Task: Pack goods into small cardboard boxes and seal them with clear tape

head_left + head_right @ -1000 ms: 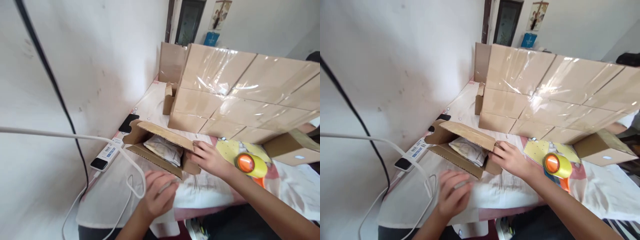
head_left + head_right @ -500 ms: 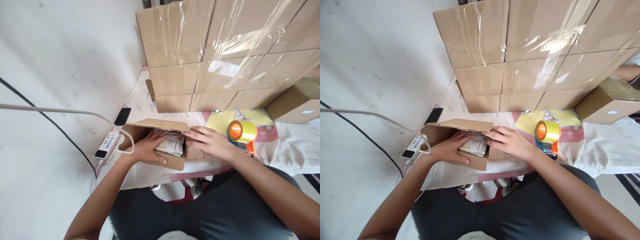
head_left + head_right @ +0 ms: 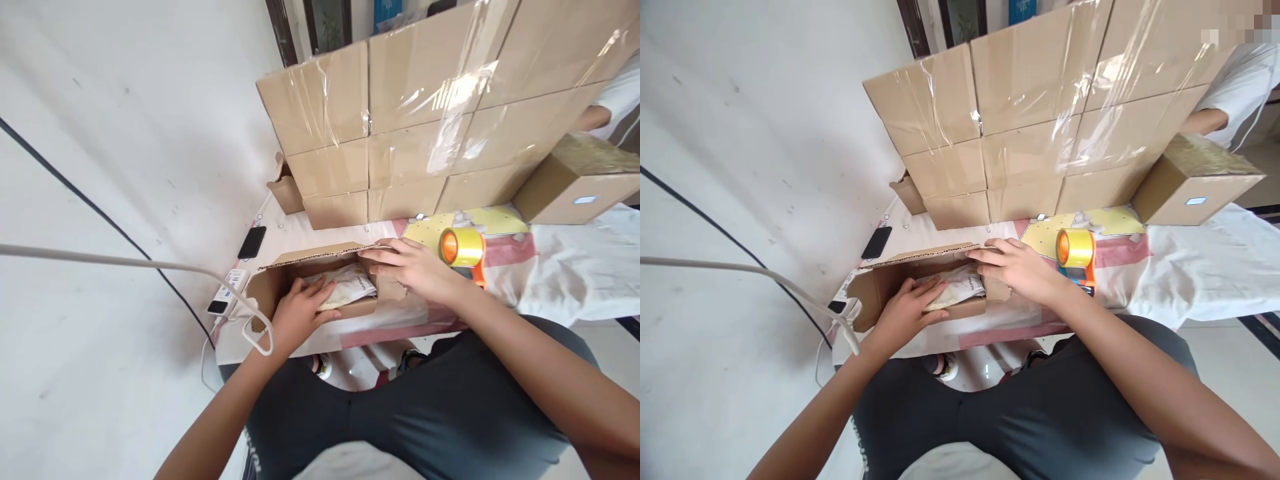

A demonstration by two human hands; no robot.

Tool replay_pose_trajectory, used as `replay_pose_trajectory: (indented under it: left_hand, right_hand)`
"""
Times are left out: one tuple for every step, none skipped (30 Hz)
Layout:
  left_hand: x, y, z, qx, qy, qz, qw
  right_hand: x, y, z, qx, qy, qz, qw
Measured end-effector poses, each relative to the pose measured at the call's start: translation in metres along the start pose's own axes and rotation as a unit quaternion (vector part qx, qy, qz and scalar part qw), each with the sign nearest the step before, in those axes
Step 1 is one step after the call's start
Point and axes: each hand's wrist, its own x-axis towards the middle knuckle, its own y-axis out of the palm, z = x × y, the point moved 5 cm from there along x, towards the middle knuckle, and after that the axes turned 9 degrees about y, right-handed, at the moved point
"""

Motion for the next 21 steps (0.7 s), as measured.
replay_pose_trajectory:
  left_hand:
    - [0.0, -0.003, -0.003, 0.004, 0.004, -0.003, 1.0]
    - [0.0, -0.006, -0.006, 0.005, 0.007, -0.005, 1.0]
    - [0.0, -0.01, -0.007, 0.001, 0.007, -0.009, 1.0]
    - [0.001, -0.015, -0.008, -0.008, 0.005, -0.014, 1.0]
    - [0.001, -0.02, -0.008, -0.025, 0.001, -0.023, 0.999]
    - [0.001, -0.025, -0.007, -0.05, -0.007, -0.035, 0.998]
    - [0.001, -0.03, -0.006, -0.081, -0.017, -0.049, 0.995]
    - [0.0, -0.034, -0.005, -0.114, -0.028, -0.065, 0.991]
    - [0.0, -0.037, -0.004, -0.146, -0.039, -0.081, 0.985]
    - [-0.001, -0.04, -0.004, -0.175, -0.05, -0.097, 0.979]
    - [-0.001, -0.041, -0.003, -0.199, -0.06, -0.11, 0.972]
    - [-0.001, -0.041, -0.003, -0.217, -0.069, -0.123, 0.966]
    - [-0.001, -0.041, -0.003, -0.23, -0.078, -0.134, 0.961]
    - [0.0, -0.041, -0.003, -0.239, -0.088, -0.145, 0.956]
    - [0.0, -0.04, -0.002, -0.243, -0.1, -0.157, 0.952]
    - [0.0, -0.04, 0.0, -0.243, -0.113, -0.169, 0.949]
    - [0.0, -0.04, 0.002, -0.242, -0.126, -0.181, 0.945]
    - [-0.001, -0.041, 0.004, -0.239, -0.138, -0.197, 0.941]
    - [-0.002, -0.042, 0.008, -0.236, -0.15, -0.216, 0.935]
    - [-0.005, -0.044, 0.012, -0.234, -0.163, -0.244, 0.927]
    - [-0.009, -0.047, 0.018, -0.236, -0.179, -0.283, 0.912]
  right_hand:
    - [-0.002, 0.0, 0.0, -0.006, 0.002, 0.0, 1.0]
    - [-0.003, -0.001, -0.001, -0.009, 0.004, -0.001, 1.0]
    - [-0.004, -0.001, -0.001, -0.012, 0.008, -0.001, 1.0]
    - [-0.005, -0.002, -0.002, -0.012, 0.012, -0.002, 1.0]
    - [-0.007, -0.003, -0.002, -0.009, 0.015, -0.004, 1.0]
    - [-0.008, -0.004, -0.004, -0.001, 0.018, -0.006, 1.0]
    - [-0.01, -0.006, -0.005, 0.014, 0.021, -0.008, 1.0]
    - [-0.011, -0.009, -0.007, 0.037, 0.024, -0.013, 0.999]
    - [-0.014, -0.011, -0.01, 0.065, 0.027, -0.02, 0.997]
    - [-0.016, -0.014, -0.014, 0.098, 0.033, -0.028, 0.994]
    - [-0.019, -0.017, -0.018, 0.131, 0.04, -0.036, 0.99]
    - [-0.021, -0.02, -0.022, 0.163, 0.049, -0.041, 0.985]
    - [-0.024, -0.021, -0.026, 0.19, 0.059, -0.046, 0.979]
    - [-0.026, -0.022, -0.03, 0.21, 0.067, -0.048, 0.974]
    - [-0.028, -0.022, -0.032, 0.226, 0.073, -0.046, 0.97]
    - [-0.03, -0.022, -0.034, 0.237, 0.077, -0.045, 0.968]
    - [-0.032, -0.022, -0.035, 0.244, 0.078, -0.043, 0.966]
    - [-0.034, -0.022, -0.036, 0.249, 0.08, -0.04, 0.964]
    - [-0.036, -0.022, -0.036, 0.253, 0.081, -0.037, 0.963]
    - [-0.038, -0.021, -0.036, 0.256, 0.083, -0.033, 0.963]
    - [-0.04, -0.021, -0.037, 0.256, 0.088, -0.031, 0.962]
